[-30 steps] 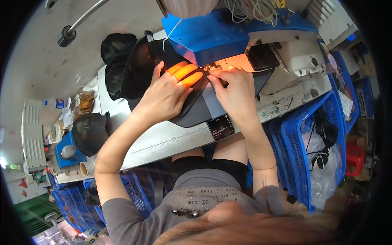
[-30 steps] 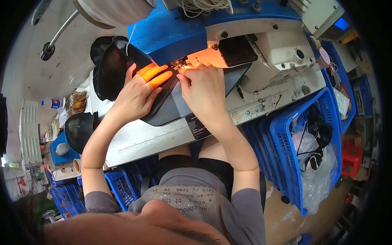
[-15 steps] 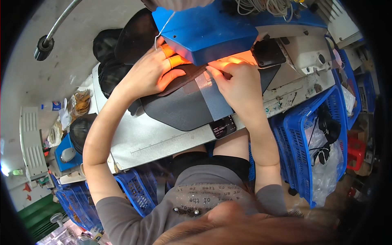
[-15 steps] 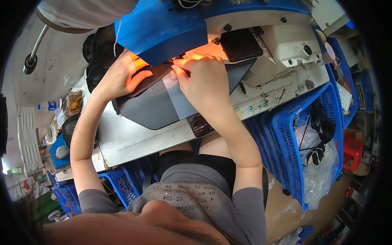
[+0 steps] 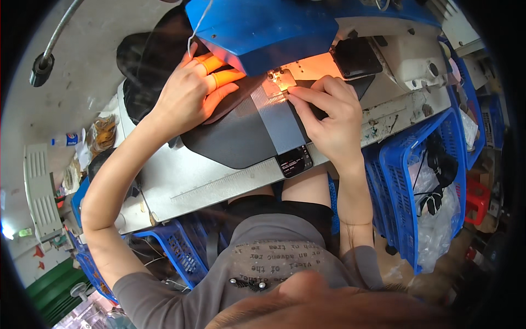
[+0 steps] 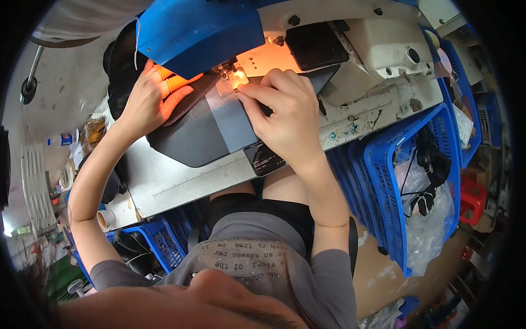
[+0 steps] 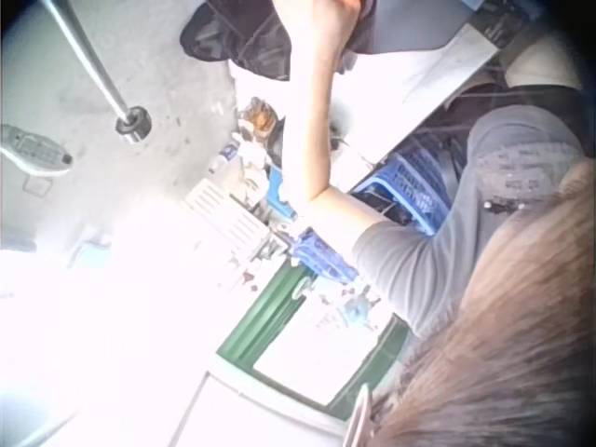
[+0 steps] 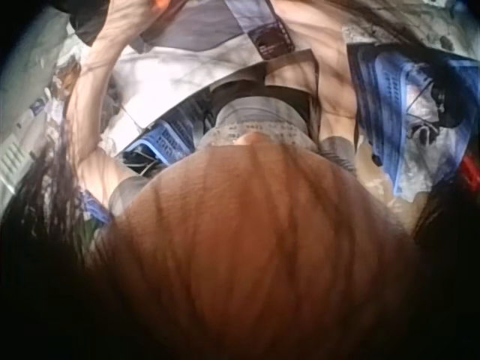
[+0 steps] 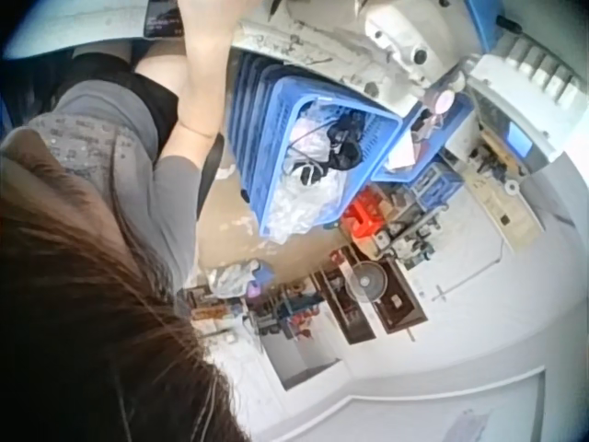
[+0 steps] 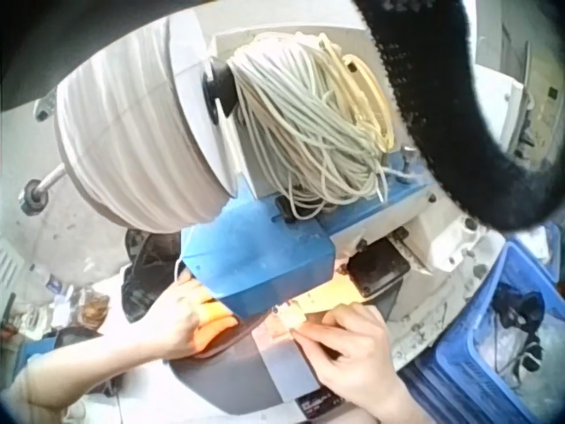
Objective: The person operates a sewing machine to stitch black fabric pieces, likely face masks. They guide the fabric under the needle with both hands, using an orange finger guard on the left index finger for safety. The person repeatedly picks up fabric from a stack, sews it, and places the finished item aside.
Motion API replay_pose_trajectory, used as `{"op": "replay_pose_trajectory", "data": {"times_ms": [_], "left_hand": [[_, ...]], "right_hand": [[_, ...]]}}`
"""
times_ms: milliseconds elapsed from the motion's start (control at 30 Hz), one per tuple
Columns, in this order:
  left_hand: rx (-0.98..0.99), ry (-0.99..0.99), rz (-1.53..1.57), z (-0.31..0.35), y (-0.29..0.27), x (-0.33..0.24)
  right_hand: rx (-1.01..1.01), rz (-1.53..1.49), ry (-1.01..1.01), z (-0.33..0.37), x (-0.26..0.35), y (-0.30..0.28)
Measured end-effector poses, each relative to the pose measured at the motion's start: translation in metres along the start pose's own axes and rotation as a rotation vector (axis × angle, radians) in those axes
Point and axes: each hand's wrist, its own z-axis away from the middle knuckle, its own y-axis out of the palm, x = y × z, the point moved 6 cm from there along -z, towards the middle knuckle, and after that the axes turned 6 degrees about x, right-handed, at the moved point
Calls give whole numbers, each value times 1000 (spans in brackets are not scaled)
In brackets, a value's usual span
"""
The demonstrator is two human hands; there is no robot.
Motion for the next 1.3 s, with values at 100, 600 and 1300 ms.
{"op": "replay_pose_trajectory", "data": {"times_ms": [100,600,1300], "left_hand": [[-2,-95,-44,2,-1,-11],[161,-208,102,16,-1,-56],[152,-213,-377,-2,-6,-33]], "right_hand": [[-10,-2,-12,0,-1,-1],[-45,-25,-10,1,-2,1],[-63,-12,-19,1,-4,1]]}}
